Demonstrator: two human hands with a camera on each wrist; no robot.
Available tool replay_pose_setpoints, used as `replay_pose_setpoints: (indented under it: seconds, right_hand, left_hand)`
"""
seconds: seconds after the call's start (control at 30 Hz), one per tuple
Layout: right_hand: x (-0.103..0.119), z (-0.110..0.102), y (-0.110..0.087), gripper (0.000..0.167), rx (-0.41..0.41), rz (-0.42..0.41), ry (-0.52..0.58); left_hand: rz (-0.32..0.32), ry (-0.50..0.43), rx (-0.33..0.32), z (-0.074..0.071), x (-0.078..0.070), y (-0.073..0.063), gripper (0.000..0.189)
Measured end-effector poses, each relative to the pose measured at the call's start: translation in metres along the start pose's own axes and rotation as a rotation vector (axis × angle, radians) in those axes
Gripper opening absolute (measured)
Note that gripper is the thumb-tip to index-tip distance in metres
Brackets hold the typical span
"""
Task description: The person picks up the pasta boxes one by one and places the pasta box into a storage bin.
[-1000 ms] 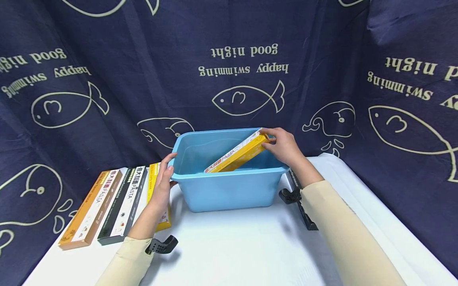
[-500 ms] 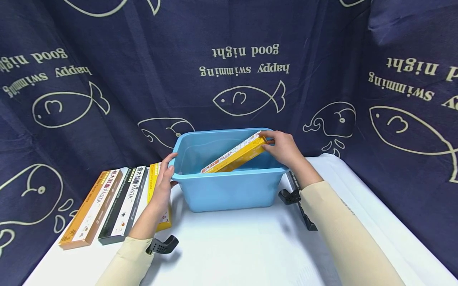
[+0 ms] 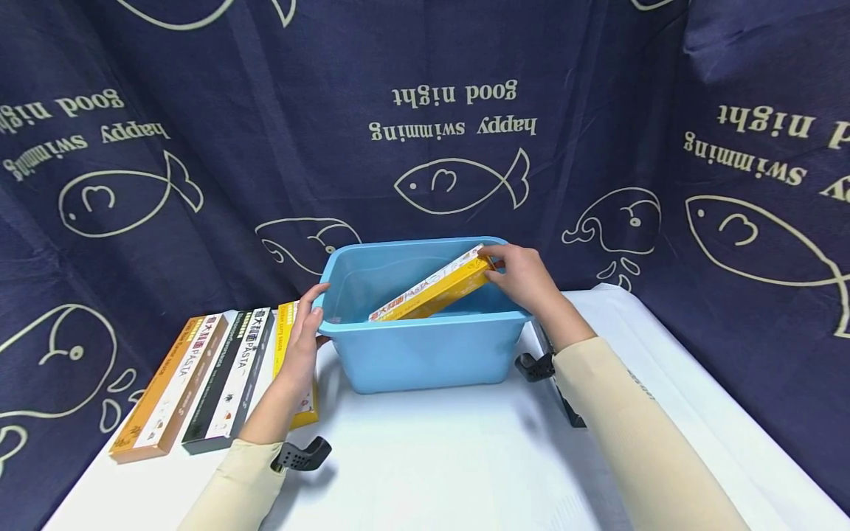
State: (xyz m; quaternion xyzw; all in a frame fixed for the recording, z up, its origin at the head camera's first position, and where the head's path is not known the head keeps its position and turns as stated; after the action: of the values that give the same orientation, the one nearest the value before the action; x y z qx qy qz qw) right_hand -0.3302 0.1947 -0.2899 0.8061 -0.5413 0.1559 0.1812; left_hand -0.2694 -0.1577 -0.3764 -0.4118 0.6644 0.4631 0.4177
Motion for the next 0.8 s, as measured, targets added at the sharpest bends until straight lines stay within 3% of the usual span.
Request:
replay_pose_setpoints:
  seconds: [0.43, 0.8]
  right_hand:
    - [-0.0019, 0.0006, -0.0024, 0.042, -0.051, -0.034, 0.054]
    - [-0.0028, 0.0006, -0.0087, 0.029, -0.19, -0.063, 0.069]
  left_hand:
    - [0.035, -0.013, 0.006, -0.0001, 0.0012, -0.0005, 0.054]
    - [0.019, -0.001, 0.005, 0.0002, 0.0021, -0.0004, 0.053]
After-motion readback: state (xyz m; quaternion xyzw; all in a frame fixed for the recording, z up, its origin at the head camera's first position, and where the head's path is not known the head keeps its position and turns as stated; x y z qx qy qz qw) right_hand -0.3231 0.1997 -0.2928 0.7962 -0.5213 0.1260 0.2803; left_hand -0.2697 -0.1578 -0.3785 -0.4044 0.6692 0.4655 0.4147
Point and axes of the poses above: each hand's wrist, its own y-axis towards the middle knuckle, its own z-axis out of the palm, x = y × z, the point moved 1 cm from there along y, towards the middle knuckle, and after that the axes turned 14 degrees about x, right-handed, at the moved point
